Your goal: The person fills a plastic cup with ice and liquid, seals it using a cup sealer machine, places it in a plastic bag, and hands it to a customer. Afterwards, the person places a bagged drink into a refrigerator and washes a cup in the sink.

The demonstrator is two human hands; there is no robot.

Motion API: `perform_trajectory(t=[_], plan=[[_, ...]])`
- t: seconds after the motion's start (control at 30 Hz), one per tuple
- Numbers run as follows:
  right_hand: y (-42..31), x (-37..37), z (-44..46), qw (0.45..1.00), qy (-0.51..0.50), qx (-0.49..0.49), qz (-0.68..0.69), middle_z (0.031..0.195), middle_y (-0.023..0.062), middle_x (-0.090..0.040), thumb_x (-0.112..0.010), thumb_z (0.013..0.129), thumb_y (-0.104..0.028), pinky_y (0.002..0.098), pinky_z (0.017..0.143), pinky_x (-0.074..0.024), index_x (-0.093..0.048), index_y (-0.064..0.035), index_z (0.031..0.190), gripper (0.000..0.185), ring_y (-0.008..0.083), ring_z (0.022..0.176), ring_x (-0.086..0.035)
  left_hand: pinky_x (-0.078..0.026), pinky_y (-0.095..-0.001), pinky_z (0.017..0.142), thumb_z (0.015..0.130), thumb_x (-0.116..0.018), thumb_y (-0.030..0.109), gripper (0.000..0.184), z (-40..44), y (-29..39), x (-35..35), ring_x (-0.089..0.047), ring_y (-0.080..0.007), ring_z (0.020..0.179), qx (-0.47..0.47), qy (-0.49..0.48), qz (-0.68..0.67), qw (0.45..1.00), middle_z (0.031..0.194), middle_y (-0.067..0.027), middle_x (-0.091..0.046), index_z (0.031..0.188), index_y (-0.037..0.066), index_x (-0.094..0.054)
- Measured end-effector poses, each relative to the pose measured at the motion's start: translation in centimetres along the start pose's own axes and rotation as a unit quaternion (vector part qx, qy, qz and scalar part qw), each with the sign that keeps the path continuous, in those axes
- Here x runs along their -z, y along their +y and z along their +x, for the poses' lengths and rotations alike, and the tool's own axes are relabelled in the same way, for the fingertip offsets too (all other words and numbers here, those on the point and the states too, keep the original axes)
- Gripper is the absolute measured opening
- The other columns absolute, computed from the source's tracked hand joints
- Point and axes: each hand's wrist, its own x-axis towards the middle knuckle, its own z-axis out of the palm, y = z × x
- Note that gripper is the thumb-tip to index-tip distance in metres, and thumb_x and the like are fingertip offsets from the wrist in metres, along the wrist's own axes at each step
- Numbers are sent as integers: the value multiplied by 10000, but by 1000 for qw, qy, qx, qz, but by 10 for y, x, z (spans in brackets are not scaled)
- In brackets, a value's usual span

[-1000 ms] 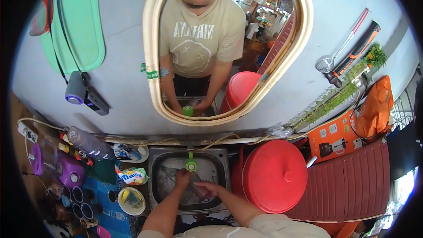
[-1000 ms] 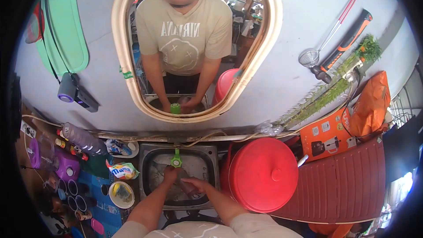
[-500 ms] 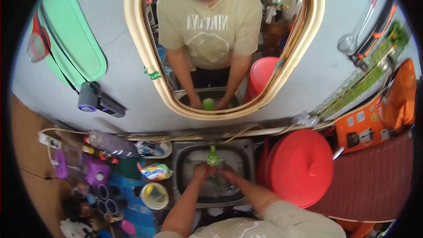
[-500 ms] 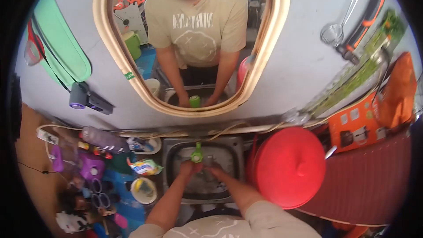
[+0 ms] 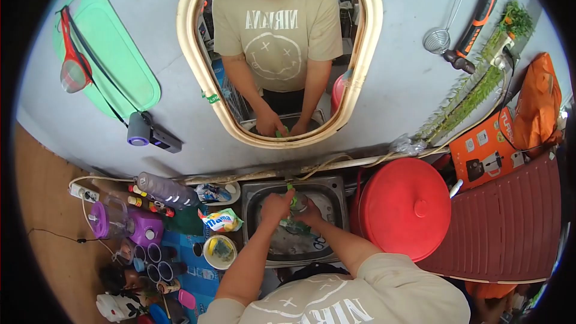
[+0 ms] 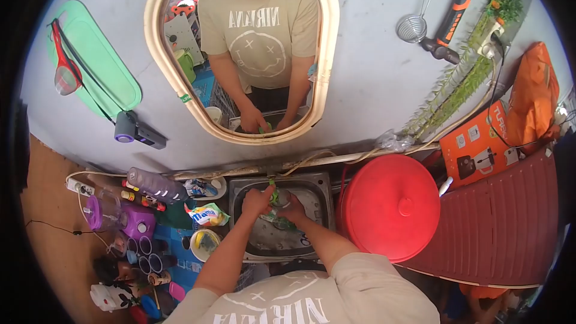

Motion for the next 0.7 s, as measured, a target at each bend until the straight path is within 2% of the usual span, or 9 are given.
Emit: perform_trajectory(t=[0.1, 0.13, 0.2, 0.27, 0.37, 0.43, 0.47, 0.53, 0.7], plan=[[-8, 3, -2, 1000, -10, -18, -12, 1530, 132, -490, -902, 563, -169, 369, 1129, -422, -369, -71, 1555, 1130, 279, 1417, -464, -580, -451, 726, 902, -547, 669, 762, 2, 4, 4, -694, -321, 611, -6, -23, 48, 999, 503, -86, -634, 533, 17, -685], [-4, 2, 0, 999, 0, -24, -43, 1550, 132, -477, -902, 568, -181, 364, 1132, -420, -364, -74, 1559, 1133, 277, 1426, -458, -575, -455, 803, 885, -554, 676, 728, 3, 5, 5, -728, -340, 734, -6, -36, 70, 997, 609, -125, -694, 653, 12, -741], [13, -2, 10, 997, 17, 1, -75, 1569, 135, -459, -899, 576, -193, 360, 1136, -417, -353, -71, 1562, 1134, 272, 1426, -464, -558, -468, 871, 871, -565, 675, 709, 18, -8, -12, -735, -373, 899, -17, 25, 122, 992, 762, -179, -741, 817, 0, -773], [7, -4, 10, 989, 32, -7, -144, 1565, 129, -464, -905, 578, -216, 351, 1134, -418, -335, -57, 1564, 1151, 259, 1426, -467, -542, -482, 915, 866, -567, 672, 730, 13, -5, -11, -703, -422, 1027, 9, 15, 120, 993, 876, -222, -749, 993, -21, -758], [19, -10, 11, 996, 31, -8, -80, 1555, 124, -476, -912, 570, -182, 347, 1132, -418, -333, -50, 1561, 1154, 260, 1430, -463, -575, -485, 817, 881, -548, 688, 770, 0, 2, -3, -737, -390, 894, 11, -24, 90, 996, 831, -230, -741, 981, -51, -740], [20, -16, 11, 997, 69, 34, 31, 1535, 134, -494, -907, 561, -121, 348, 1128, -416, -367, -50, 1539, 1119, 262, 1422, -469, -582, -462, 669, 900, -523, 708, 789, 7, -5, -5, -735, -331, 728, 134, -152, -132, 970, 774, -226, -723, 977, -61, -682], [18, -17, 9, 997, 70, 31, 33, 1535, 134, -494, -907, 561, -121, 348, 1128, -416, -367, -50, 1539, 1119, 262, 1422, -469, -582, -462, 669, 900, -523, 708, 789, 10, -10, -7, -735, -331, 728, 135, -154, -130, 970, 774, -226, -723, 977, -61, -682], [15, -18, 3, 995, 81, 31, 45, 1520, 146, -504, -895, 555, -72, 358, 1128, -413, -387, -58, 1531, 1101, 261, 1419, -471, -573, -436, 591, 857, -553, 763, 789, 11, -16, -11, -681, -311, 614, 141, -186, -257, 938, 765, -232, -694, 945, -20, -586], [19, -15, -12, 996, 82, 25, 5, 1480, 147, -542, -890, 548, -78, 347, 1107, -439, -401, -60, 1525, 1092, 268, 1366, -524, -570, -425, 584, 837, -575, 771, 770, 13, -19, -13, -670, -305, 595, 138, -199, -274, 931, 757, -207, -684, 921, 5, -563]])
